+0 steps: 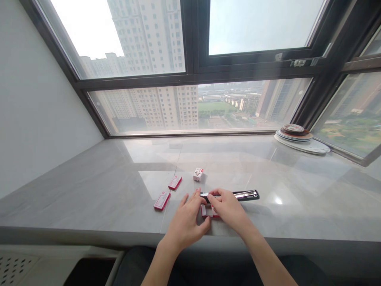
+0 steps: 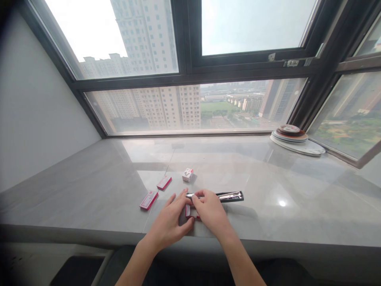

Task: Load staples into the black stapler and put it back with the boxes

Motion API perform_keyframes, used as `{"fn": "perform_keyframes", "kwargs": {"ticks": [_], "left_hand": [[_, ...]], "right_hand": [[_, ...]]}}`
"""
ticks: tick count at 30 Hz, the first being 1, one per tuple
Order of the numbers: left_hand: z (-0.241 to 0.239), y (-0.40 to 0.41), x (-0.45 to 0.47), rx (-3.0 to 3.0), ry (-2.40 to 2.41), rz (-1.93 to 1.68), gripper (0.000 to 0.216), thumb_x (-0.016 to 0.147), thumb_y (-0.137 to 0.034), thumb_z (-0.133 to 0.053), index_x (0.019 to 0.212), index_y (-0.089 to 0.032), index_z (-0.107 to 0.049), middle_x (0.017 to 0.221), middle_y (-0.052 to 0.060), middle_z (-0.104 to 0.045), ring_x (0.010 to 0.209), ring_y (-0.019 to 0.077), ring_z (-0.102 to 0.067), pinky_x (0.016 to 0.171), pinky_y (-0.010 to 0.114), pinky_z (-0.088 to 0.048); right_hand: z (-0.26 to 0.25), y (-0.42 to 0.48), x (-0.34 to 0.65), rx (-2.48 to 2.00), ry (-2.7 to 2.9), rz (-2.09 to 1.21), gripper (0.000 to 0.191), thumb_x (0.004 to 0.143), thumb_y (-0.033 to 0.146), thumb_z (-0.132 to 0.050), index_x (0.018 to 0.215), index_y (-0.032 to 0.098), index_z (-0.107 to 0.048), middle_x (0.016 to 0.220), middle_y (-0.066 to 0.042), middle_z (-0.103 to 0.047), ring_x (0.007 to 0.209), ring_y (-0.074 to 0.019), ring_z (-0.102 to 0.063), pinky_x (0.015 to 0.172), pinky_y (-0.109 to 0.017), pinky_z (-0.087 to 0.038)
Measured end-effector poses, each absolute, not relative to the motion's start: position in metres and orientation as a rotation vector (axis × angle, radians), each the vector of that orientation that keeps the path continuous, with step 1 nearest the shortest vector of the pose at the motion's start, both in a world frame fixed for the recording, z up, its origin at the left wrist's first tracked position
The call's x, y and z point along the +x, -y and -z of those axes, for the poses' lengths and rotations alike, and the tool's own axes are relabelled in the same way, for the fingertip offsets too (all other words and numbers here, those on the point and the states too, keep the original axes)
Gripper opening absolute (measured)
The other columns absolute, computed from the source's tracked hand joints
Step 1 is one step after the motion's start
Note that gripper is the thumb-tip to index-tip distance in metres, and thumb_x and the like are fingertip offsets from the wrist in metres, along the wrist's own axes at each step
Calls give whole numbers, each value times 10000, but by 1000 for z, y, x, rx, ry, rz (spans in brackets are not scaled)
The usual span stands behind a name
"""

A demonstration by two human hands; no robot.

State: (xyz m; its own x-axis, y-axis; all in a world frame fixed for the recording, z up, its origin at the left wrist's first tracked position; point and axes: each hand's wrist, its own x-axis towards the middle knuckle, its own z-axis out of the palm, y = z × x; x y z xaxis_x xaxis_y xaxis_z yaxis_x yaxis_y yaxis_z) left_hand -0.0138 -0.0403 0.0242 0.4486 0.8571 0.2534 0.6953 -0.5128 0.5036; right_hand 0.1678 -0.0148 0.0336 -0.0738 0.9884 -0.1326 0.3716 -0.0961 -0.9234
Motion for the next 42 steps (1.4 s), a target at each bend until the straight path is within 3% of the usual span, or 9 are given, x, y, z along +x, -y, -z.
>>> {"fn": "perform_keyframes", "kwargs": {"ticks": [3,7,12,15,23,30,35,39,42], "left_hand": [[-23,39,-14,2378,-1329,-687,455,887,-308,-625,1336,-291,-557,1604,38,-452,1553,260,-297,1305,522,-198],[-23,39,-14,2382,-1319,-694,632,888,-298,-623,1492,-297,-438,1603,52,-454,1544,272,-319,1298,538,-208],[-24,40,-13,2362,-1325,-742,535,889,-281,-624,1409,-312,-504,1460,44,-602,1525,280,-359,1291,532,-241],[-22,39,-13,2364,-1334,-749,448,884,-288,-632,1324,-291,-554,1461,60,-595,1524,284,-360,1286,519,-254],[-21,38,-14,2355,-1335,-734,488,890,-309,-641,1369,-301,-547,1539,57,-531,1531,277,-346,1289,527,-235],[-18,35,-15,2385,-1305,-720,717,898,-309,-627,1565,-313,-364,1616,35,-433,1536,277,-336,1298,537,-222],[-21,35,-15,2380,-1294,-725,654,894,-297,-634,1513,-338,-427,1572,15,-496,1518,285,-370,1298,545,-228],[-23,36,-14,2360,-1307,-748,451,888,-298,-648,1333,-330,-579,1540,13,-530,1507,299,-386,1285,554,-251],[-22,36,-13,2359,-1311,-757,486,884,-287,-645,1361,-320,-564,1542,17,-528,1502,293,-397,1287,550,-244]], "right_hand": [[-34,12,161,-1491,1459,-1182,273,936,419,-586,1065,182,-625,602,23,-647,493,-141,-542,496,-239,-375],[-40,9,156,-1484,1656,-891,192,931,386,-601,919,207,-670,617,10,-650,583,-154,-581,582,-248,-389],[-46,11,168,-1699,1728,-576,261,975,376,-536,833,213,-682,677,-38,-677,655,-178,-611,628,-271,-365],[-43,14,176,-1710,1769,-620,342,996,365,-495,745,203,-663,719,-63,-700,681,-179,-628,626,-270,-367],[-29,12,168,-1508,1454,-1176,308,954,447,-554,1031,167,-657,607,-2,-663,504,-145,-572,501,-234,-413],[-39,9,152,-1459,1644,-875,208,943,375,-573,922,200,-684,614,14,-651,577,-146,-599,569,-234,-398],[-56,20,157,-1435,1794,-657,151,943,347,-583,923,236,-683,593,35,-614,582,-147,-571,598,-247,-373],[-59,25,167,-1497,1861,-550,141,946,339,-594,934,239,-692,619,25,-630,600,-155,-573,600,-259,-351],[-54,19,166,-1497,1871,-548,140,945,354,-614,961,252,-710,635,28,-645,625,-161,-591,620,-257,-359]]}}
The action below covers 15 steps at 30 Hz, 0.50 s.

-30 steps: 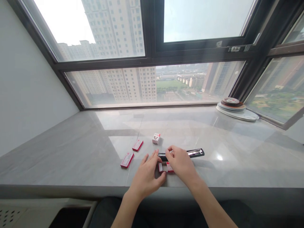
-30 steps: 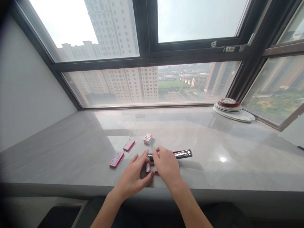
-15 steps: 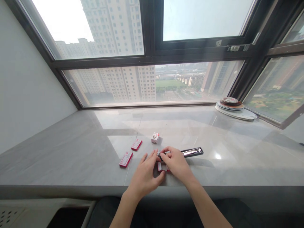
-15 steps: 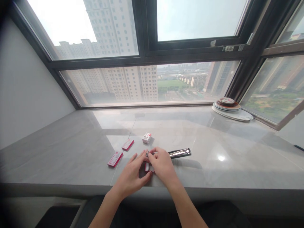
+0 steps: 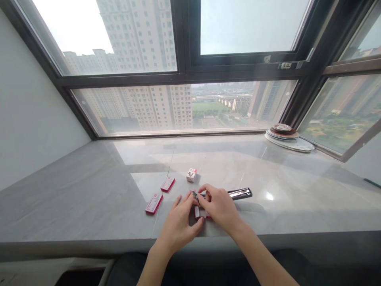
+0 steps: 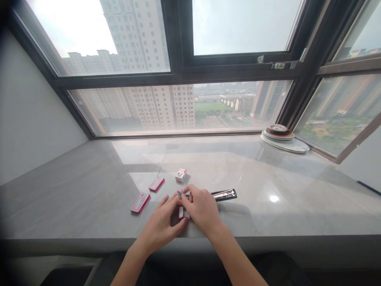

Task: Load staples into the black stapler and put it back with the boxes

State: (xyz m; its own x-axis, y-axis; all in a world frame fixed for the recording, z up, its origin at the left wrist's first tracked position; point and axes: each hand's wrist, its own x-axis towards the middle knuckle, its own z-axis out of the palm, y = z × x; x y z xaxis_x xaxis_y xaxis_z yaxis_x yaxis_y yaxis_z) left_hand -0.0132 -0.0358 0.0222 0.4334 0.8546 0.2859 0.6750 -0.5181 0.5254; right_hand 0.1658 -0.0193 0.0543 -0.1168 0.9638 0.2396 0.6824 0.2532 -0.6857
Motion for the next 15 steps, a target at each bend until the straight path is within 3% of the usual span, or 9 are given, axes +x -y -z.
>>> {"fn": "perform_keyframes", "kwargs": {"ticks": [10,15], "left_hand": [[-21,35,-15,2351,-1319,-767,662,868,-309,-665,1499,-335,-465,1528,36,-548,1477,311,-436,1270,557,-287],[-16,34,-16,2342,-1316,-767,526,875,-288,-646,1390,-326,-545,1581,30,-484,1521,284,-366,1279,536,-274]], "right_hand": [[-61,14,167,-1290,1952,-764,131,930,304,-598,911,228,-703,613,51,-599,569,-123,-525,581,-238,-352],[-62,22,187,-1309,2206,-832,70,830,236,-666,768,220,-695,620,47,-600,569,-115,-505,549,-236,-302]]}}
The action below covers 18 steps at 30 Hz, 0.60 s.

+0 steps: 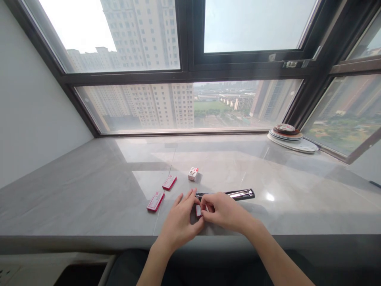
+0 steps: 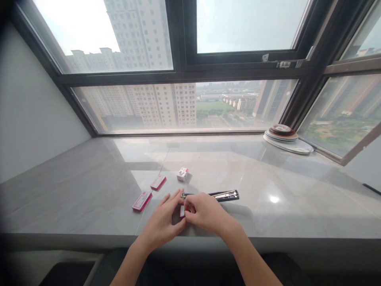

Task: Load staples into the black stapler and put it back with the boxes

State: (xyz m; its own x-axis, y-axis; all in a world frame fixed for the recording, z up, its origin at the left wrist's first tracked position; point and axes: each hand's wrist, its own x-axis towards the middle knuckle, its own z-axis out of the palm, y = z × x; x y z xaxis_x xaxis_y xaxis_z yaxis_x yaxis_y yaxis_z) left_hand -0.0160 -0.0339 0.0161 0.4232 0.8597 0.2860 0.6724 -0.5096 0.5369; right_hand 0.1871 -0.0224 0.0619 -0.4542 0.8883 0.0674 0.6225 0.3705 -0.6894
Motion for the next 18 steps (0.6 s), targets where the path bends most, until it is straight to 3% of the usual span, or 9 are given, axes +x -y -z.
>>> {"fn": "perform_keyframes", "kwargs": {"ticks": [6,9,11,13,18], "left_hand": [[-23,39,-20,2303,-1308,-805,267,892,-323,-655,1151,-292,-598,1568,28,-488,1498,278,-394,1253,484,-321],[-28,43,-20,2235,-1483,-936,72,964,-331,-566,982,-267,-594,1331,57,-642,1278,270,-575,1046,429,-488],[-29,45,-17,2214,-1646,-946,225,1014,-324,-474,814,-252,-546,994,45,-692,987,249,-642,845,393,-505],[-26,45,-11,2240,-1737,-899,321,1032,-317,-436,725,-243,-493,778,24,-632,806,237,-606,736,374,-452],[-20,45,2,2285,-1733,-871,335,1037,-299,-438,715,-234,-501,739,20,-617,780,231,-592,719,358,-405]], "right_hand": [[-65,33,208,-1396,2158,-801,90,917,286,-613,888,245,-688,688,32,-645,636,-142,-557,579,-251,-310],[-61,42,230,-1657,2076,-652,218,972,354,-562,806,229,-626,688,9,-652,635,-159,-559,573,-268,-287],[-54,48,241,-1766,2075,-593,287,997,366,-526,755,225,-590,698,-3,-660,640,-166,-561,579,-274,-276],[-47,52,242,-1757,2097,-630,293,1017,362,-495,773,229,-589,719,-5,-673,652,-169,-575,592,-273,-279],[-35,55,219,-1635,2064,-701,278,1044,379,-444,870,240,-612,747,-6,-688,686,-177,-606,619,-272,-299]]}}
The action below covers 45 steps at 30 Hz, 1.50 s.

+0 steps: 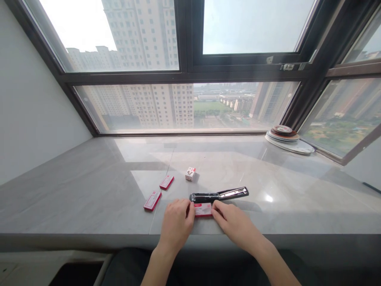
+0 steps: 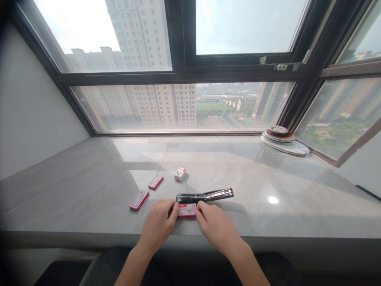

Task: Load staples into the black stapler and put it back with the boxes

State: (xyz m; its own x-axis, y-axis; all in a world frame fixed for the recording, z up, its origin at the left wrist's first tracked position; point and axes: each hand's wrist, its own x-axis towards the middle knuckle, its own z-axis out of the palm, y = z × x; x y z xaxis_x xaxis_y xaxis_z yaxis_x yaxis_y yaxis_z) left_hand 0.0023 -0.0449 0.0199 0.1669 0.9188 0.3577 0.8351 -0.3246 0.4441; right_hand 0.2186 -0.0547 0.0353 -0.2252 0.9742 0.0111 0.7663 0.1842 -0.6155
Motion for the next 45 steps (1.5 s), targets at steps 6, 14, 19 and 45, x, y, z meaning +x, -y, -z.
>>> {"fn": "perform_keyframes", "kwargs": {"ticks": [6,14,19,45], "left_hand": [[-26,54,5,2266,-1643,-983,202,1027,-337,-492,949,-254,-658,826,11,-632,759,190,-605,724,314,-433],[-19,50,15,2324,-1620,-939,314,966,-380,-595,1263,-307,-668,1062,45,-703,972,252,-662,882,389,-499],[-19,46,16,2278,-1618,-939,286,974,-384,-585,1232,-303,-678,1112,42,-731,988,253,-677,895,401,-501],[-21,35,-36,2377,-2086,-954,101,854,-297,-710,798,-249,-640,984,52,-653,997,287,-594,875,444,-456]], "right_hand": [[-18,62,265,-1836,1758,-819,460,956,626,-529,750,215,-543,595,21,-550,575,-151,-510,550,-265,-306],[-27,41,334,-1638,1477,-1219,883,797,662,-747,1493,244,-400,749,51,-570,450,-91,-418,444,-247,-304],[-43,-1,305,-1254,1610,-1299,607,814,616,-758,1198,160,-641,770,-6,-602,624,-144,-549,527,-256,-371],[-48,-16,244,-1552,1977,-598,198,902,421,-621,980,249,-680,625,63,-476,603,-143,-544,583,-259,-319]]}}
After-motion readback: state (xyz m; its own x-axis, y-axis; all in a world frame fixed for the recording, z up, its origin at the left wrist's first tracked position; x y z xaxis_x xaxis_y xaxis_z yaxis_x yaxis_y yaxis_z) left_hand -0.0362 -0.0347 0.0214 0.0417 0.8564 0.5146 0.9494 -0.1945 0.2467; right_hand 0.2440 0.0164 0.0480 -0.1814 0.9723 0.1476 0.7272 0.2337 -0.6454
